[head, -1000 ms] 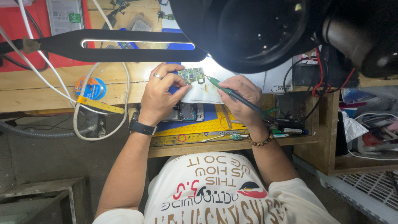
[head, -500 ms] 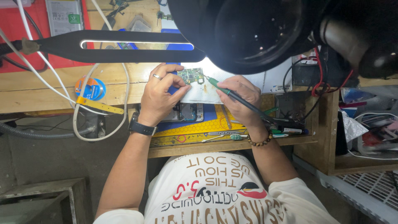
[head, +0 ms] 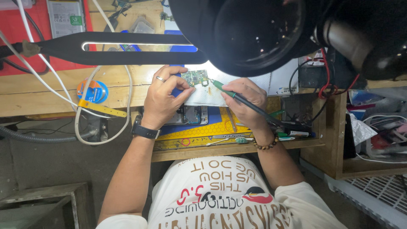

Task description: The person uses a soldering iron to apply solder to components on a small green circuit board while holding it in place by hand on a wooden workbench.

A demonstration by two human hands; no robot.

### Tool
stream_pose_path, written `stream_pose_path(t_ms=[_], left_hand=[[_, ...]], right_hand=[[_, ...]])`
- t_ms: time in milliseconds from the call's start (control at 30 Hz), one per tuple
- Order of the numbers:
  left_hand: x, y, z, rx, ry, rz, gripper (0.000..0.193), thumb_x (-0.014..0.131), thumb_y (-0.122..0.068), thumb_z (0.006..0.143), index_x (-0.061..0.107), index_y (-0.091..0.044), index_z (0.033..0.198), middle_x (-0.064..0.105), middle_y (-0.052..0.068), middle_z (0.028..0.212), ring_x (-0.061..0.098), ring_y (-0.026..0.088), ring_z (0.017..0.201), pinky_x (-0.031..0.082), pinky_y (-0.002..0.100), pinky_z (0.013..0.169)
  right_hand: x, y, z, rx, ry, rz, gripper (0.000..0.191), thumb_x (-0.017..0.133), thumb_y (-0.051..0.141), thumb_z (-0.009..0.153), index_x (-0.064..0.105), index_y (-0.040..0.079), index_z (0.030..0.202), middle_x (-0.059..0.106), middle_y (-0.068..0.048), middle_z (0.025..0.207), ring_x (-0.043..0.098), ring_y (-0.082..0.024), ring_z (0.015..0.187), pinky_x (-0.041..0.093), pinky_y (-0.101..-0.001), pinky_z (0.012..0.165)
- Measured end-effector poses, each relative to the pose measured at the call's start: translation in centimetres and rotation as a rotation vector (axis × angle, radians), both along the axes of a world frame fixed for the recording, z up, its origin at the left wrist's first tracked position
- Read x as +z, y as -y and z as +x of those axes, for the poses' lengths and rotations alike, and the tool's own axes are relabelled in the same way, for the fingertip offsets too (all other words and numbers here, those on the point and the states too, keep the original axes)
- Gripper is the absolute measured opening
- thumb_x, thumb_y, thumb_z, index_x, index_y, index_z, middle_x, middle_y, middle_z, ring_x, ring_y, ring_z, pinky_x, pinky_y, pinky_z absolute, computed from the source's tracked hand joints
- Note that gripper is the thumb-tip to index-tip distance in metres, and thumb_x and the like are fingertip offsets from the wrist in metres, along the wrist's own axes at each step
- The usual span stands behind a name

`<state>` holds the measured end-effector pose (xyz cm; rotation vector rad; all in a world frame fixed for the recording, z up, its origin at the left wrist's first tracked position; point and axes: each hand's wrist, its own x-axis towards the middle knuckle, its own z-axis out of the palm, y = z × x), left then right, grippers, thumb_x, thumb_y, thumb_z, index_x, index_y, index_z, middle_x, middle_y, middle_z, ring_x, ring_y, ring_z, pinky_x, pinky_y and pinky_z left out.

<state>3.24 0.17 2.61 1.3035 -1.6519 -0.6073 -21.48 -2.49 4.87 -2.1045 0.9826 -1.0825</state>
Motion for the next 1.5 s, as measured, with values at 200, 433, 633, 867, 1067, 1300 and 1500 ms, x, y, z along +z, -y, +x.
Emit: stream_pose_path(t_ms=[200,433,633,867,1067,1300,1500], left_hand=[[-0.06,0.17,-0.05,0.001,0.024,-0.046,0.02,0.086,-0.01,0.083,0.066,-0.006,0.082,0.069,0.007,0.117,0.066,0.022,0.102,0.052,0.037,0.093],[-0.16,0.24,-0.12,0.005,0.017,-0.037,0.02,0.085,-0.011,0.083,0.066,-0.006,0.082,0.069,0.007,0.117,0.067,0.023,0.103,0.051,0.036,0.095],[0.01,0.28,-0.11,-0.011,0.017,-0.043,0.019,0.084,-0.012,0.084,0.066,-0.007,0.082,0.07,0.006,0.115,0.069,0.017,0.084,0.043,0.043,0.114],[0.27,0.32,-0.2,0.001,-0.039,0.028,0.019,0.083,-0.011,0.081,0.065,-0.006,0.079,0.069,0.008,0.114,0.067,0.021,0.093,0.05,0.033,0.092],[0.04,0.24,-0.13,-0.012,0.008,-0.034,0.019,0.084,-0.011,0.084,0.066,-0.006,0.082,0.07,0.007,0.116,0.068,0.017,0.085,0.046,0.039,0.109],[0.06,0.1,-0.11,-0.01,0.023,-0.051,0.019,0.085,-0.012,0.084,0.066,-0.007,0.081,0.07,0.007,0.116,0.068,0.019,0.091,0.045,0.039,0.108],[0.17,-0.02,-0.05,-0.015,0.014,-0.04,0.019,0.085,-0.012,0.084,0.066,-0.007,0.081,0.07,0.007,0.114,0.069,0.018,0.087,0.043,0.041,0.113]], right_hand=[[0.08,0.06,0.01,-0.009,-0.026,-0.03,0.019,0.078,-0.002,0.089,0.07,0.004,0.105,0.071,-0.009,0.099,0.07,-0.013,0.083,0.057,-0.0248,0.069],[0.02,0.14,-0.06,0.004,-0.011,-0.004,0.018,0.077,-0.002,0.09,0.07,0.005,0.105,0.071,-0.008,0.099,0.07,-0.012,0.082,0.057,-0.0239,0.069],[0.08,0.14,-0.01,0.007,-0.007,-0.016,0.018,0.078,-0.002,0.089,0.07,0.004,0.104,0.071,-0.008,0.098,0.069,-0.012,0.081,0.056,-0.0235,0.067],[0.34,0.12,0.13,0.006,-0.02,-0.041,0.018,0.078,-0.002,0.089,0.07,0.004,0.105,0.071,-0.008,0.098,0.069,-0.013,0.082,0.056,-0.0242,0.069],[0.53,0.1,0.17,0.013,-0.011,-0.017,0.018,0.078,-0.002,0.09,0.07,0.004,0.105,0.07,-0.007,0.098,0.069,-0.012,0.082,0.056,-0.0238,0.068],[0.68,0.0,0.09,0.015,-0.023,-0.037,0.018,0.078,-0.002,0.09,0.07,0.005,0.105,0.07,-0.007,0.098,0.07,-0.012,0.083,0.057,-0.0236,0.069],[0.73,-0.09,0.05,0.023,-0.007,-0.024,0.019,0.077,-0.003,0.09,0.07,0.004,0.106,0.07,-0.007,0.097,0.069,-0.011,0.08,0.056,-0.0226,0.066]])
